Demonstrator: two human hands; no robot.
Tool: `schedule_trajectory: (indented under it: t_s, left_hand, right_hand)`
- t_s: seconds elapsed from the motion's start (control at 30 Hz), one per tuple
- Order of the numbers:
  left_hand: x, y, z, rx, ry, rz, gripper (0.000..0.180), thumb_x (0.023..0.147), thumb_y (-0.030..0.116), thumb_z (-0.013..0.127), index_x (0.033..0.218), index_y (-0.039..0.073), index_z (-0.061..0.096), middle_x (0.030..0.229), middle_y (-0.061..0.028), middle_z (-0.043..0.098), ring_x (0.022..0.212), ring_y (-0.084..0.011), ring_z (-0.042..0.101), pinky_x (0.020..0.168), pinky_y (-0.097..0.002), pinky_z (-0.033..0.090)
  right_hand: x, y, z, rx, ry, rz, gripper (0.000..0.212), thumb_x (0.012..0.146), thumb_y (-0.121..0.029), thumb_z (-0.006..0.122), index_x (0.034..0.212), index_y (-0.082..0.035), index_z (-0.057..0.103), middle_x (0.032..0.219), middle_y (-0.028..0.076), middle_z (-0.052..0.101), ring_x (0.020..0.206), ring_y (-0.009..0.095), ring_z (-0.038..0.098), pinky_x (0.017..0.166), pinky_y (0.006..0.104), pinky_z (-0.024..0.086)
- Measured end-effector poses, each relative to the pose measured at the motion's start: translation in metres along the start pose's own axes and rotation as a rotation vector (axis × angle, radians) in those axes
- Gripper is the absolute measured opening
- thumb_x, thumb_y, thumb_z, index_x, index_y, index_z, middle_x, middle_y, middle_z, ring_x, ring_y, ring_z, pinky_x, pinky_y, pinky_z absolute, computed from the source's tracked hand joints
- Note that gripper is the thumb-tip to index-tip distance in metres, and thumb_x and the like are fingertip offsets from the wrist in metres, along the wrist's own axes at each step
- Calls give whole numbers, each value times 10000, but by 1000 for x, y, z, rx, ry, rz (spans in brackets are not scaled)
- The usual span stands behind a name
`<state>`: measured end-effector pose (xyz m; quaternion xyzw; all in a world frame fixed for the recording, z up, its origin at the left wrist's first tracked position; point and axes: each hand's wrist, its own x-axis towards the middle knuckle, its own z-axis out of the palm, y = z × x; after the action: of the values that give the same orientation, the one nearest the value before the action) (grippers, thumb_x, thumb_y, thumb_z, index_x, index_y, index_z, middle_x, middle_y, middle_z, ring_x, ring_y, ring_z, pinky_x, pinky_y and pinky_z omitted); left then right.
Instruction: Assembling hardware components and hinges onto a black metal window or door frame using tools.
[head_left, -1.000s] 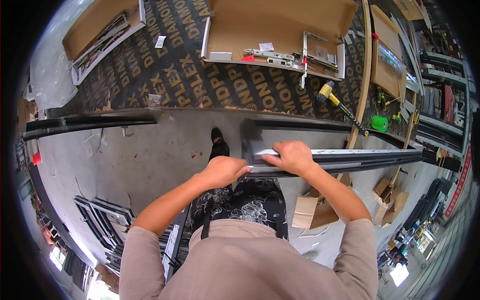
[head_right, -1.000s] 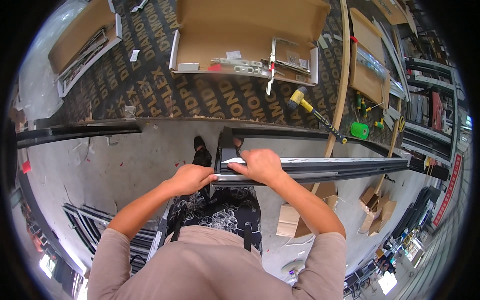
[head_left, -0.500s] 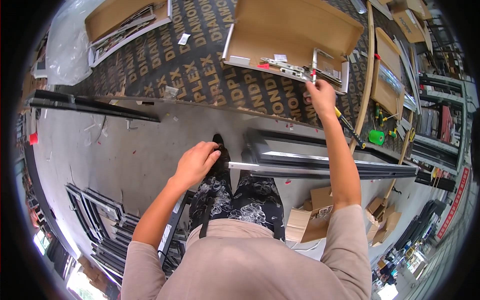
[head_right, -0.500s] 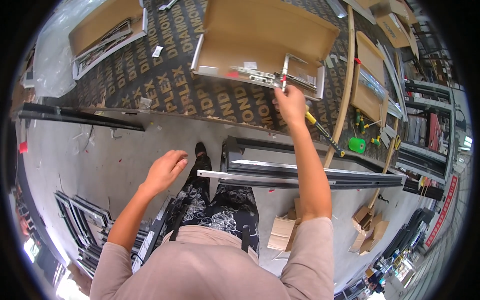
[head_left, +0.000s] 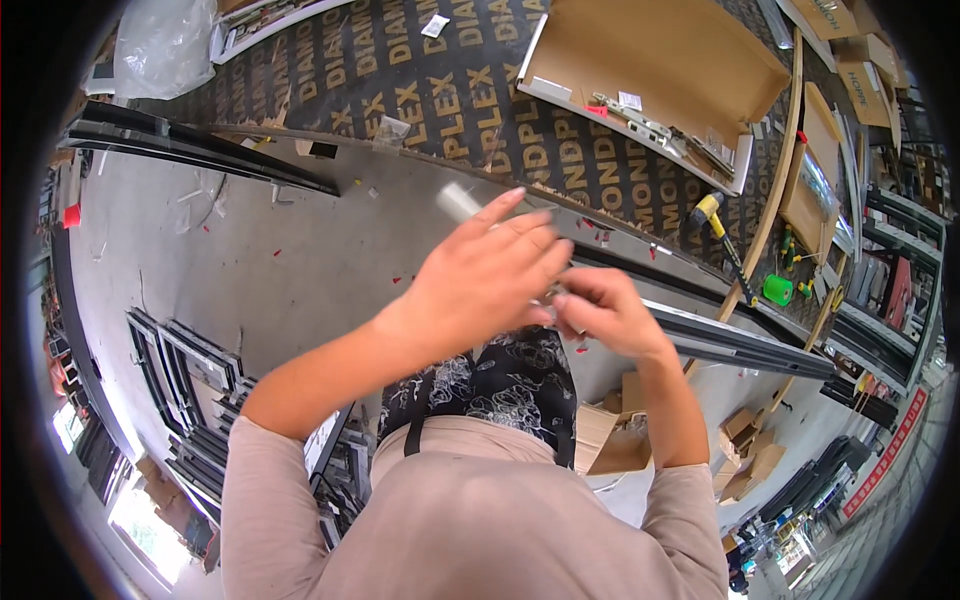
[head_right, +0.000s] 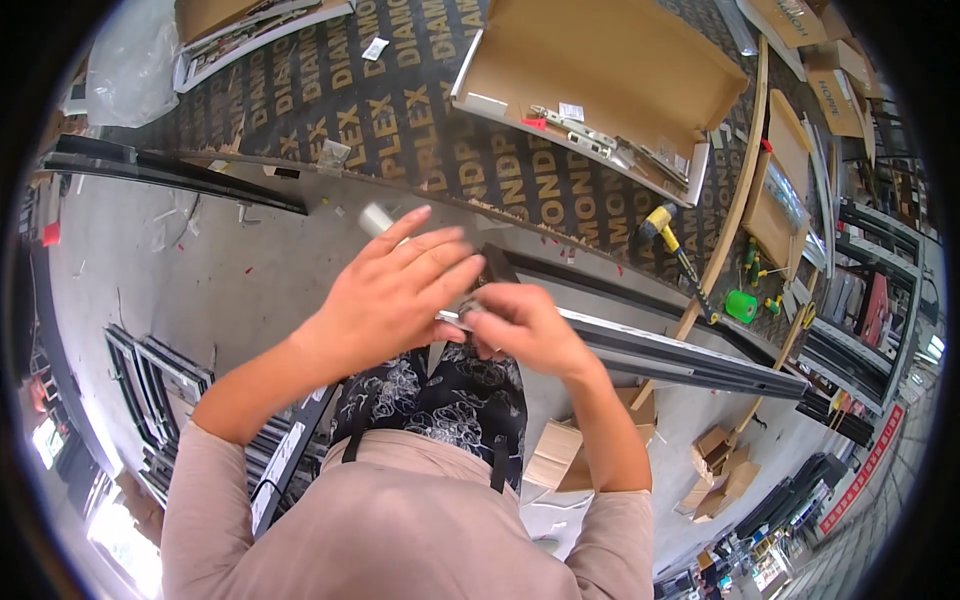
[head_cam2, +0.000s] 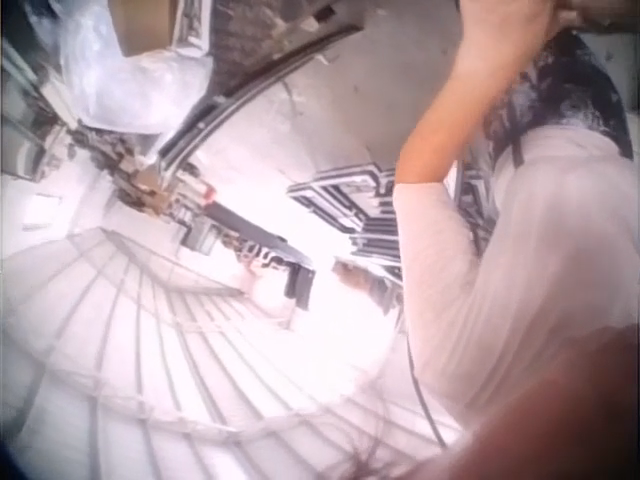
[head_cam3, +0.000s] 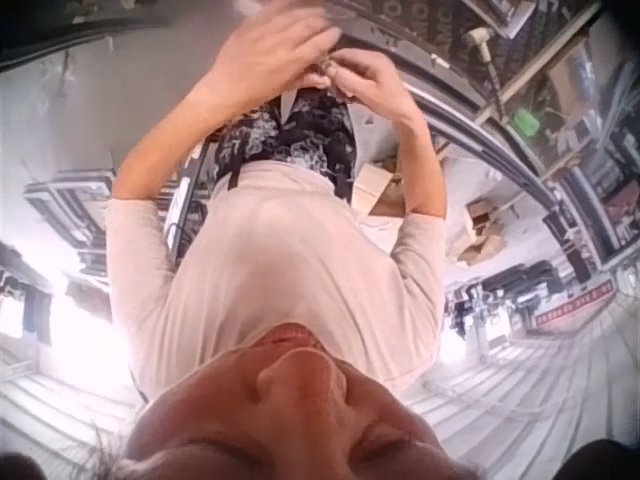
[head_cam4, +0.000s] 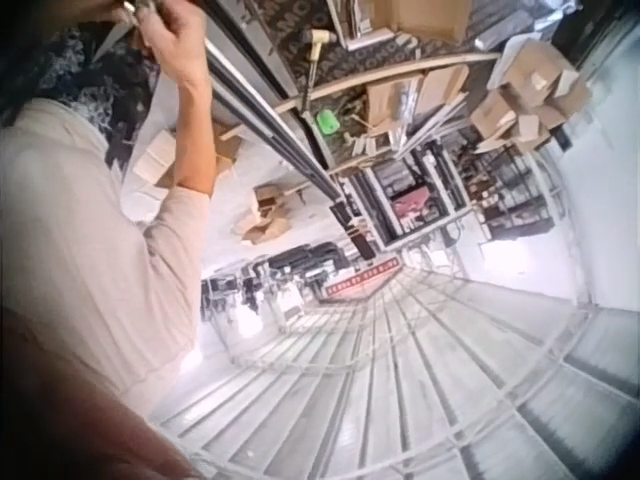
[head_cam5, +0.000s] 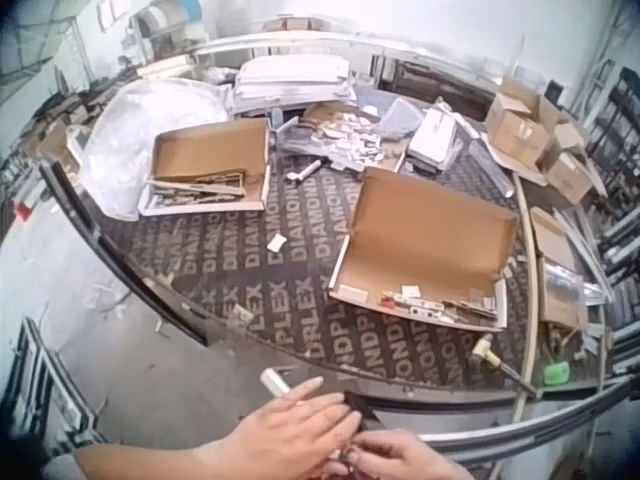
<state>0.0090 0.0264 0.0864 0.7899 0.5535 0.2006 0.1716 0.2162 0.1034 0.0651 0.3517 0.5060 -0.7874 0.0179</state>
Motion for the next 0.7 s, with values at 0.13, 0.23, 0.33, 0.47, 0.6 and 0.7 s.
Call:
schedule_trajectory:
  t_s: [0.13, 0.23, 0.33, 0.47, 0.6, 0.7]
  left_hand:
    - [-26, -26, 12, -241, -467, -195, 350, 817, 435, 689, 840, 91, 627, 790, -96, 672, 794, -323, 646, 727, -451, 500]
    - [-46, -33, 17, -404, -504, -360, 334, 867, 430, 653, 852, 96, 634, 793, -103, 670, 773, -346, 636, 668, -460, 487]
    - [-61, -40, 25, -432, -467, -436, 329, 880, 412, 650, 831, 88, 621, 776, -104, 653, 747, -344, 624, 641, -448, 472]
    - [-66, -43, 31, -356, -477, -452, 328, 863, 394, 671, 800, 78, 609, 746, -98, 638, 710, -330, 619, 611, -441, 468]
    - [-72, -41, 43, -273, -375, -343, 304, 846, 369, 689, 783, 85, 600, 721, -86, 616, 690, -316, 614, 602, -435, 473]
    - [-73, -41, 54, -193, -293, -304, 270, 815, 329, 715, 766, 95, 588, 687, -76, 578, 661, -305, 599, 584, -428, 470]
  right_hand:
    - [8, 16, 13, 74, -119, 82, 305, 1002, -258, 542, 868, -1, 636, 652, 27, 621, 526, 71, 531, 473, 211, 414]
    - [7, 39, -2, 67, 252, -56, 310, 1015, -280, 519, 1003, -6, 663, 728, 18, 633, 622, 73, 563, 570, 215, 467]
    - [-5, 51, -12, -123, 600, -108, 231, 988, -199, 570, 1039, 13, 647, 764, 22, 625, 683, 76, 571, 628, 224, 470]
    - [-16, 64, -3, -503, 719, -187, 163, 928, -140, 635, 1001, 5, 646, 779, 73, 633, 674, 176, 596, 633, 289, 480]
    - [-16, 81, -1, -972, 805, -333, 149, 848, -82, 682, 983, -26, 655, 880, 125, 635, 808, 315, 602, 713, 382, 487]
    - [-15, 94, -2, -1034, 874, -372, 158, 836, -69, 686, 987, -37, 659, 941, 118, 635, 860, 312, 594, 734, 393, 480]
